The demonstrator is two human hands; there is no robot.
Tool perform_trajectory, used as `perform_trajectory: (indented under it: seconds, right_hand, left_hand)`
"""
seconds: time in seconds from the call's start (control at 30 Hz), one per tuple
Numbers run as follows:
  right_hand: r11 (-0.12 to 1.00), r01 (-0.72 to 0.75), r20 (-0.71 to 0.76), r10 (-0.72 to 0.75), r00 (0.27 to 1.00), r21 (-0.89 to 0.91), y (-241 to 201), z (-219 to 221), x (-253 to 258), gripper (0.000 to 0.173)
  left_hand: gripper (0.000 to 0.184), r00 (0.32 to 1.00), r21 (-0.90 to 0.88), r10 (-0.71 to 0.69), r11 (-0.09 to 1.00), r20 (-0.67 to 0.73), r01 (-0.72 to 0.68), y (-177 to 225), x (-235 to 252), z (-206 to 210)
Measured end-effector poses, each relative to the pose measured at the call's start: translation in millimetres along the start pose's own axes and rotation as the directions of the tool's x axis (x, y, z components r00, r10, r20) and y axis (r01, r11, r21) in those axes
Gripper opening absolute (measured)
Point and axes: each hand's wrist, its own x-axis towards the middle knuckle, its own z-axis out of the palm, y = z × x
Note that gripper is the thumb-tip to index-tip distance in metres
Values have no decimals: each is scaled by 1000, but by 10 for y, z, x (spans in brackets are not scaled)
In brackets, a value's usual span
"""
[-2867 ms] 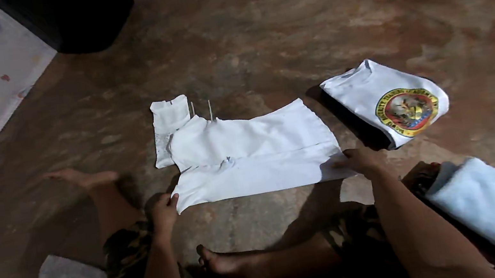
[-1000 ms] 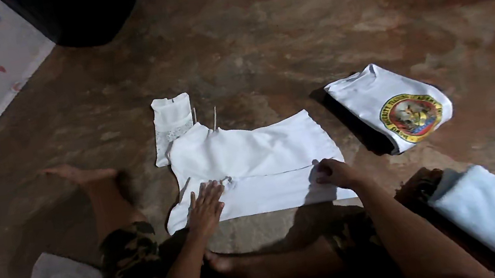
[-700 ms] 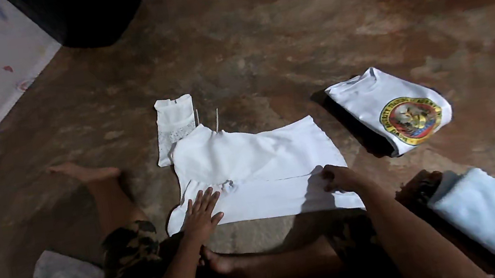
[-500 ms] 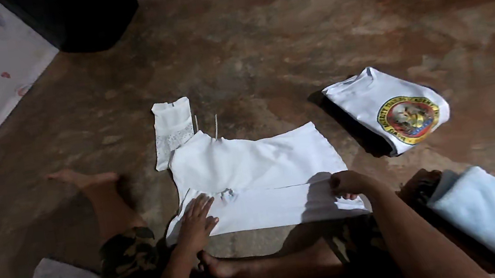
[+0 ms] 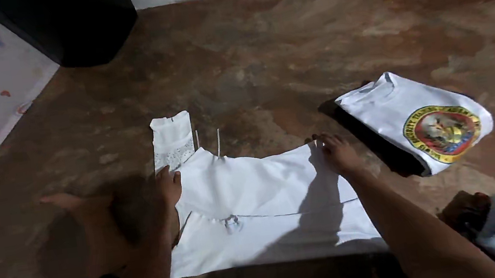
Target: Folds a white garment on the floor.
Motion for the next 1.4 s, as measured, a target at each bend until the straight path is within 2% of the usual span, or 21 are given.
perform_trajectory:
  seconds: [0.1, 0.17, 0.2, 0.27, 0.33, 0.37, 0.43, 0.5, 0.57, 0.63, 0.7, 0.83, 0.9, 1.03, 1.1, 1.17, 1.2, 1.27, 1.33, 1.4]
  right_hand:
    - [997, 65, -67, -68, 995, -40, 83, 278, 63, 46]
    - [996, 57, -172, -68, 983, -71, 100, 401, 33, 44]
    - [997, 35, -192, -47, 980, -67, 87, 397, 30, 42]
    - [1000, -25, -158, 23, 987, -13, 76, 315, 58, 41]
    - [993, -76, -82, 84, 993, 93, 103, 193, 120, 41]
    - [984, -90, -60, 100, 993, 151, 133, 142, 157, 40]
    - [951, -93, -47, 112, 993, 295, 226, 103, 213, 32]
    - [869, -67, -96, 130, 987, 490, 313, 139, 205, 20]
    - [783, -59, -127, 174, 976, 619, 318, 179, 151, 20]
    - [800, -89, -158, 224, 962, 593, 271, 222, 133, 22]
    - [862, -124, -202, 251, 947, 491, 226, 276, 150, 27]
    - [947, -137, -282, 222, 934, 291, 160, 351, 149, 34]
    - [959, -123, -326, 205, 923, 255, 170, 403, 145, 34]
    - [965, -104, -341, 185, 922, 241, 86, 371, 108, 36]
    - [969, -92, -355, 172, 919, 231, 104, 389, 115, 36]
    - [970, -95, -361, 172, 917, 222, 107, 395, 117, 36]
    - [969, -105, -353, 181, 918, 223, 98, 388, 113, 36]
    - [966, -133, -343, 204, 917, 220, 91, 381, 119, 36]
    - [965, -163, -319, 224, 921, 207, 74, 351, 122, 37]
    - [966, -167, -315, 224, 922, 198, 46, 326, 112, 38]
  left_hand:
    - [59, 996, -1, -44, 999, 82, 45, 43, 249, 129]
    - [54, 995, 3, -8, 1000, 103, 7, 43, 318, 247]
    - [49, 996, -7, 37, 999, 82, -36, 30, 324, 292]
    - [44, 989, -55, 137, 989, -57, -140, -73, 313, 377]
    - [48, 967, -94, 169, 977, -191, -189, -203, 292, 418]
    - [50, 969, -96, 141, 982, -203, -163, -217, 243, 381]
    - [50, 975, -70, 108, 990, -192, -124, -245, 140, 287]
    - [47, 976, -52, 122, 990, -178, -133, -387, 110, 279]
    - [47, 979, -49, 128, 989, -160, -138, -527, 95, 280]
    - [48, 986, -46, 97, 993, -132, -104, -571, 77, 284]
    - [46, 990, -65, 65, 995, -127, -74, -572, 63, 291]
    - [46, 992, -288, -36, 958, -117, 1, -541, 70, 296]
    - [46, 996, -385, -86, 920, -25, 69, -589, 103, 272]
    - [55, 970, -255, 2, 965, 242, 62, -625, 8, 96]
    - [54, 967, -387, 12, 918, 253, 90, -604, -43, 53]
    - [55, 980, -583, -17, 802, 198, 132, -566, -89, 75]
    - [55, 985, -626, -44, 767, 167, 141, -542, -103, 87]
    - [55, 990, -539, -99, 831, 101, 139, -506, -112, 92]
    - [58, 992, -268, -110, 956, 56, 121, -540, -79, 115]
    - [56, 995, -66, -101, 993, 12, 102, -591, -25, 202]
